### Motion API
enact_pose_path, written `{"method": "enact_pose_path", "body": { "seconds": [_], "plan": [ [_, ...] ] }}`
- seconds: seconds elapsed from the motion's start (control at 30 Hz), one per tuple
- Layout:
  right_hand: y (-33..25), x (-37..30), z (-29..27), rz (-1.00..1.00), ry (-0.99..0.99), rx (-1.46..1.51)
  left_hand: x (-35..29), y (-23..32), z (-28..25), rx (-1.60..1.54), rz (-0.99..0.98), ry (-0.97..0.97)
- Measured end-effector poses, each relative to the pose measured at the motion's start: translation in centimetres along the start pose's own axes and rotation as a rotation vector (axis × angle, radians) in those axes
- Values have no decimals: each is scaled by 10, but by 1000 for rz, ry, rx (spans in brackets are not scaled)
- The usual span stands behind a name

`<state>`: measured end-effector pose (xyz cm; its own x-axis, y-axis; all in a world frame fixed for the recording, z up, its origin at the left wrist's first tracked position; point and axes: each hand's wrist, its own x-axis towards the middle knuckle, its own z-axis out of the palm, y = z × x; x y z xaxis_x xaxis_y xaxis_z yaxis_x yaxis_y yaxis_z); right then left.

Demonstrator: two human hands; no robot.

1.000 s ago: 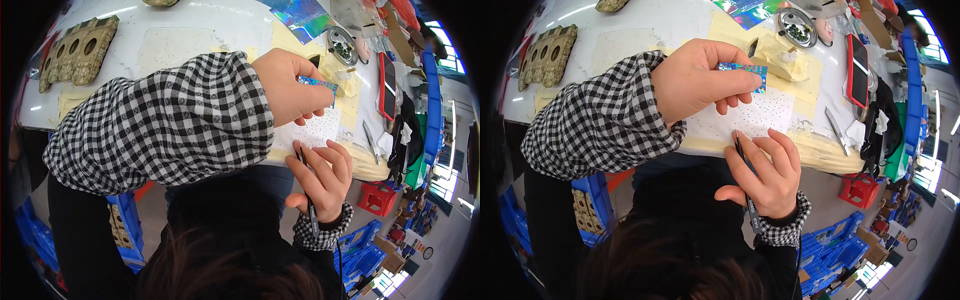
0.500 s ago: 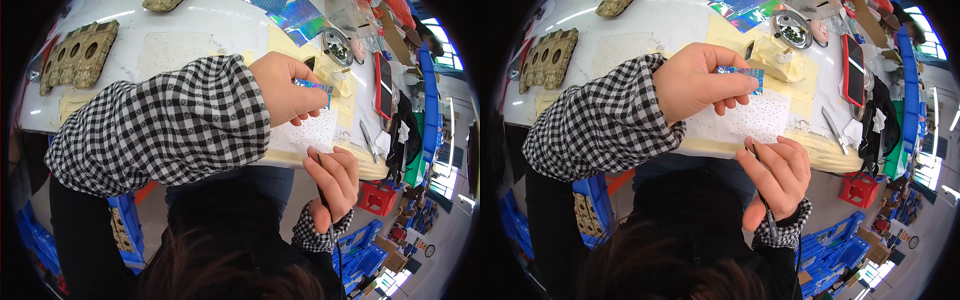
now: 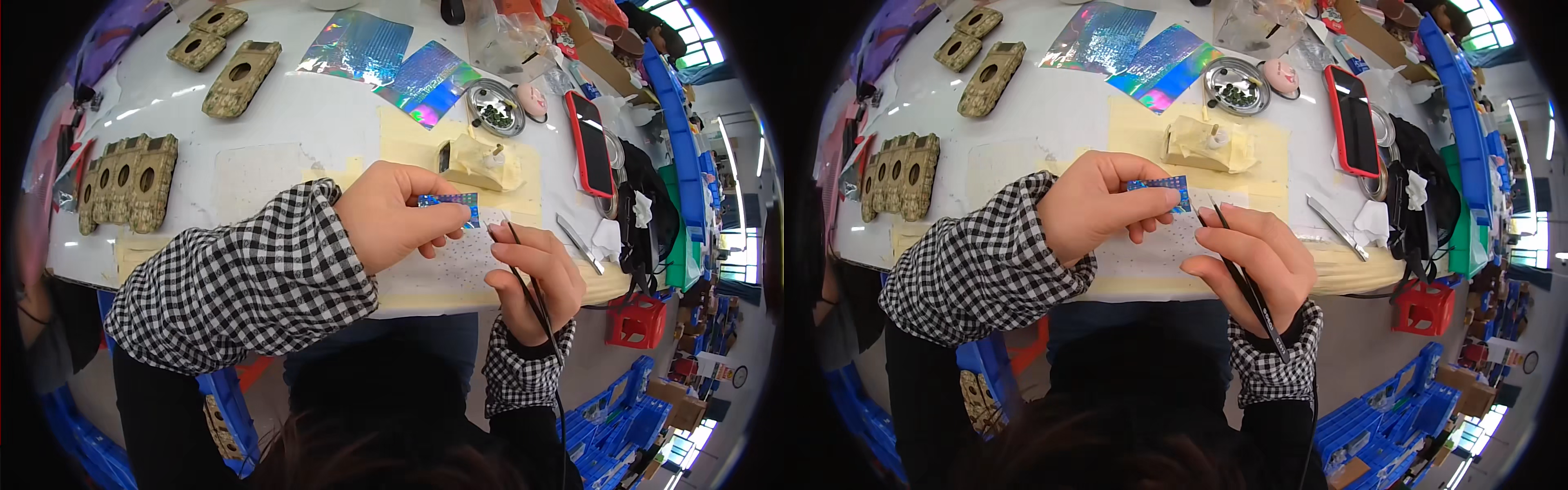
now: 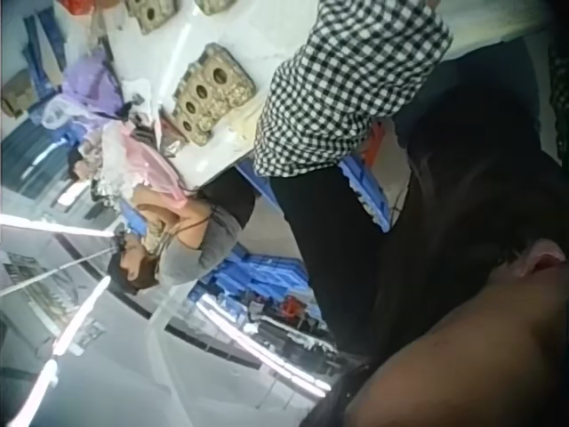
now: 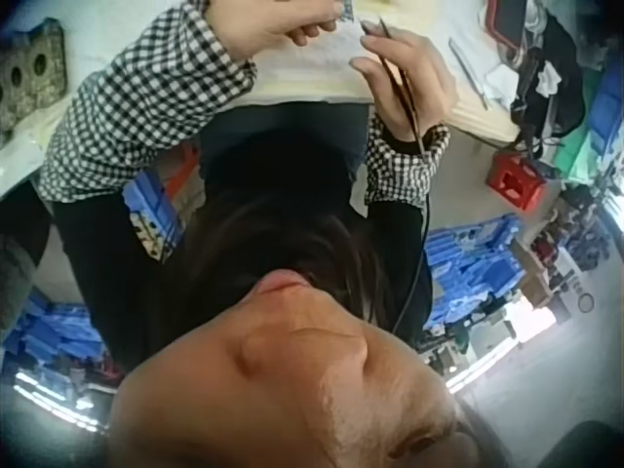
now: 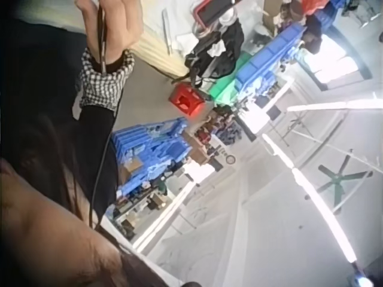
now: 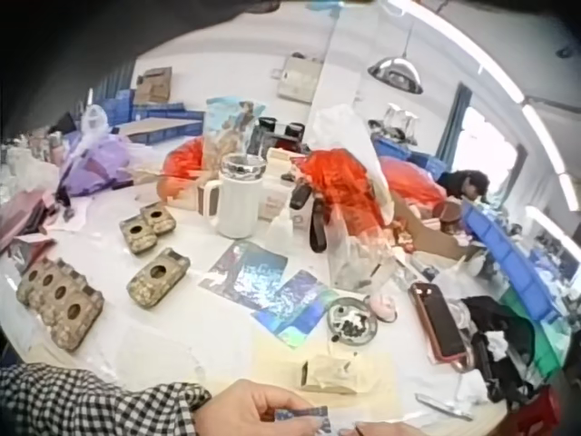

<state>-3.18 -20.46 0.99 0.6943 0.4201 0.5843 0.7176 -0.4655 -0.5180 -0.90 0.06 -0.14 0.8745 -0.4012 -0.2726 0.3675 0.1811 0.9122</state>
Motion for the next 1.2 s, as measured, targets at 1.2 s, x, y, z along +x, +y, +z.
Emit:
{"method": "enact_pose_path", "body": {
  "seconds": [1.2],
  "plan": [
    [12,3,12,-100,18,-39,-3,2,3,79,-19,27]
  ]
}}
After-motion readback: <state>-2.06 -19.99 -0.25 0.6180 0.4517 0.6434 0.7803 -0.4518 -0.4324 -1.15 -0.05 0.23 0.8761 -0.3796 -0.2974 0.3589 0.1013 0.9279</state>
